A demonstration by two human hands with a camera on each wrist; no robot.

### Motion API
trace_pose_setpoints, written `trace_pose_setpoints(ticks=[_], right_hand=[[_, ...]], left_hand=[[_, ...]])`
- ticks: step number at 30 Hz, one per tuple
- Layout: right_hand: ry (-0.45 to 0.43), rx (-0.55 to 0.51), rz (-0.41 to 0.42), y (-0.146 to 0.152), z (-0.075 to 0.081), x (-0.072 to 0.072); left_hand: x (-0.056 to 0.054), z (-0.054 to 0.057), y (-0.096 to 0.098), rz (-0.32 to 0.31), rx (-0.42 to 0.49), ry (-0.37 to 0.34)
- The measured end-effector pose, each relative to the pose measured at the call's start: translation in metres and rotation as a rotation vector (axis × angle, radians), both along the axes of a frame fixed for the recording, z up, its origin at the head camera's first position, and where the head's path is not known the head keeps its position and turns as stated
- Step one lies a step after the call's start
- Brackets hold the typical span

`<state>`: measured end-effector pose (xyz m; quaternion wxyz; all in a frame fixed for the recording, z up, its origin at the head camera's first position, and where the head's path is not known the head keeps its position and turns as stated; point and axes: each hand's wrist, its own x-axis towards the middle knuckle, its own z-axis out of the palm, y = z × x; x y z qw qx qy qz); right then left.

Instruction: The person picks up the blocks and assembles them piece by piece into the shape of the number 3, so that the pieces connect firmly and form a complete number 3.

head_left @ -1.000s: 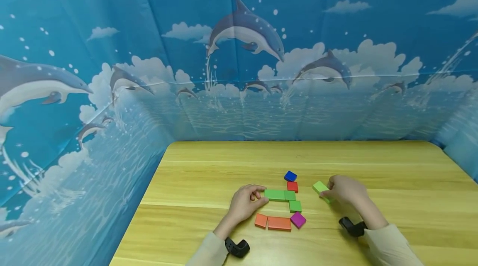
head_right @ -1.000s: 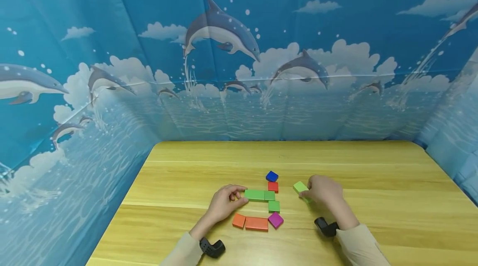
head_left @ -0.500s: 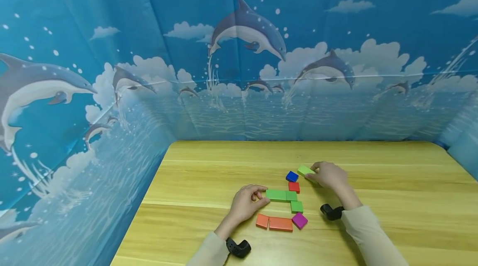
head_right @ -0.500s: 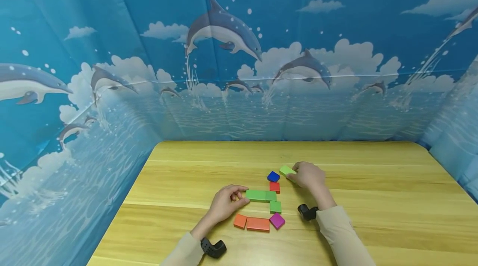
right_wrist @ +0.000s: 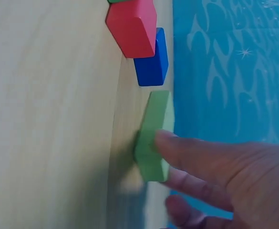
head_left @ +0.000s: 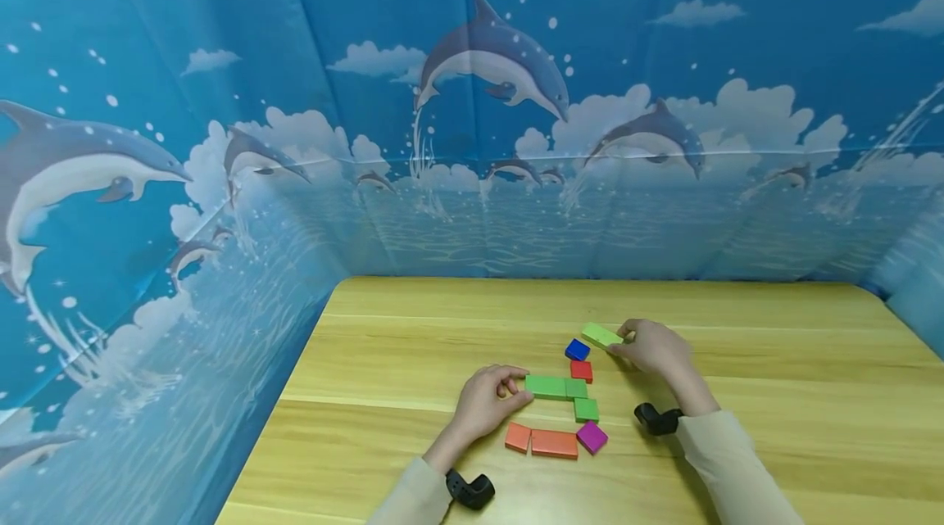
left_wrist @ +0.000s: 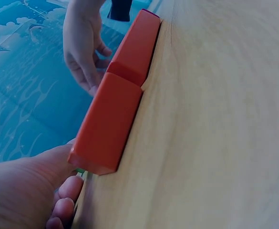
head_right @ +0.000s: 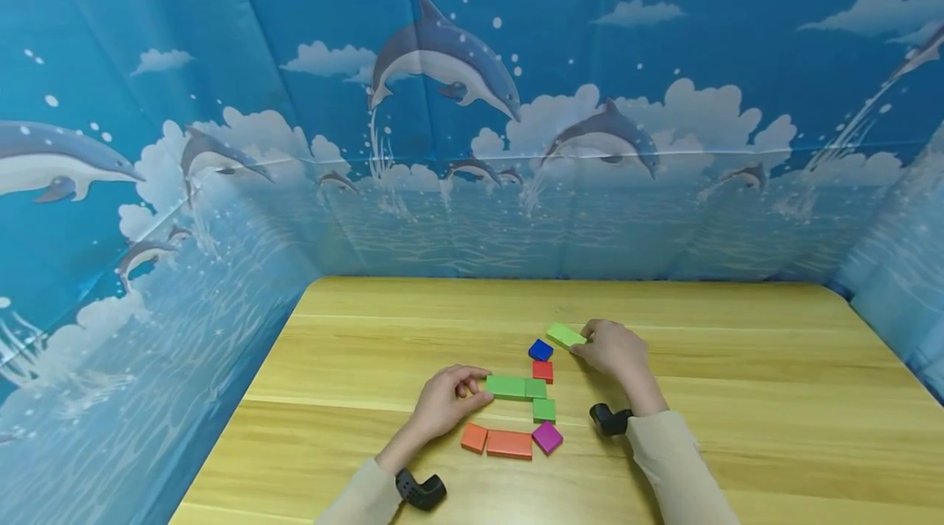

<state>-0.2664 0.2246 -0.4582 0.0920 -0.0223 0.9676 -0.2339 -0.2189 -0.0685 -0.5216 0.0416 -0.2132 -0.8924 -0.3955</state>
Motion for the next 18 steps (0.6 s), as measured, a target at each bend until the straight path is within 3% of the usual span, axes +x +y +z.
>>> trace_pose_setpoints(ticks=[7,18], right_hand=[[0.008,-0.14,0.019,-0.01,-0.009,-0.024],[-0.01,-0.287,0.058,-0.036,-0.017,-0.043]], left_hand=[[0.0,-0.002,0.0,0.01,-0.011,-0.002],[0.0,-0.001,0.002,0.013,-0.005,-0.002]])
